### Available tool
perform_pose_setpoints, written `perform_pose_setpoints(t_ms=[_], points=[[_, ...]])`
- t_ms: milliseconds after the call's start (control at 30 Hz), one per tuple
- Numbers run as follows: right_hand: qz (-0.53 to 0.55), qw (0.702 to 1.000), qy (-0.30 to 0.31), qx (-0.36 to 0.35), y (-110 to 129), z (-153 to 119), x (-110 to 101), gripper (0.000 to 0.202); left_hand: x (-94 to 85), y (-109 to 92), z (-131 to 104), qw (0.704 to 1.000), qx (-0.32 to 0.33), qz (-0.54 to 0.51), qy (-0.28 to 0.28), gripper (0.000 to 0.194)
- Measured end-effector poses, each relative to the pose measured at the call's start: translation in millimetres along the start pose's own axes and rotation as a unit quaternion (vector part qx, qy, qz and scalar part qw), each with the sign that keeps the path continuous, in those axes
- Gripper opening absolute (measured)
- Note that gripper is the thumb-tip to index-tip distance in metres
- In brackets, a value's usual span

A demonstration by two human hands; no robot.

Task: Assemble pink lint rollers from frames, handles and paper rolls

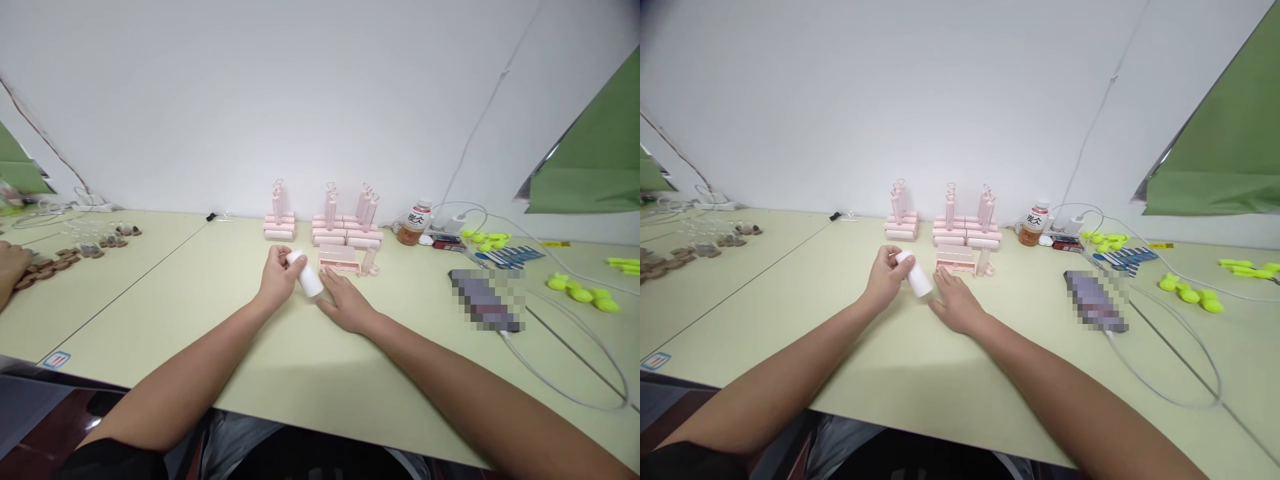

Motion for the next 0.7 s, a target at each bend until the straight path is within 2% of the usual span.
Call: perform_pose_setpoints(t_ms=[133,300,433,533,600,700], points=[[-0.032,0.999,-0.016,0.007,3.4,4.4,-5.6,0.028,-0.4,2.9,-0.8,0.999,-0.051,-0.005,0.002,0.035],[-0.063,0.997,-0.05,0.004,0.1,-0.2,-16.0,0.035,0.1,-1.8,-2.0,0.997,-0.057,-0.05,0.005,0.032],[-0.081,0.996,-0.036,0.03,-6.1,1.9,-16.1,0.021,1.3,0.3,-1.3,0.996,-0.058,-0.065,0.01,0.034],[-0.07,0.995,-0.047,0.055,-8.8,-1.1,-18.8,0.019,3.6,5.0,-1.4,0.992,-0.083,-0.087,0.02,0.036],[-0.053,0.995,-0.051,0.072,-10.8,-4.0,-20.3,0.028,6.1,7.6,-2.3,0.988,-0.107,-0.104,0.031,0.034],[-0.038,0.996,-0.019,0.083,-13.0,-4.8,-17.6,0.027,10.3,11.0,-4.5,0.982,-0.14,-0.122,0.046,0.025]])
Point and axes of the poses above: each hand's wrist, its own z-axis towards the middle knuckle, its own x-axis out of the palm, y = z × x, the point moved 9 cm from there along z, towards the middle knuckle, and after that the axes turned 13 degrees about z, right-handed, at the moved point
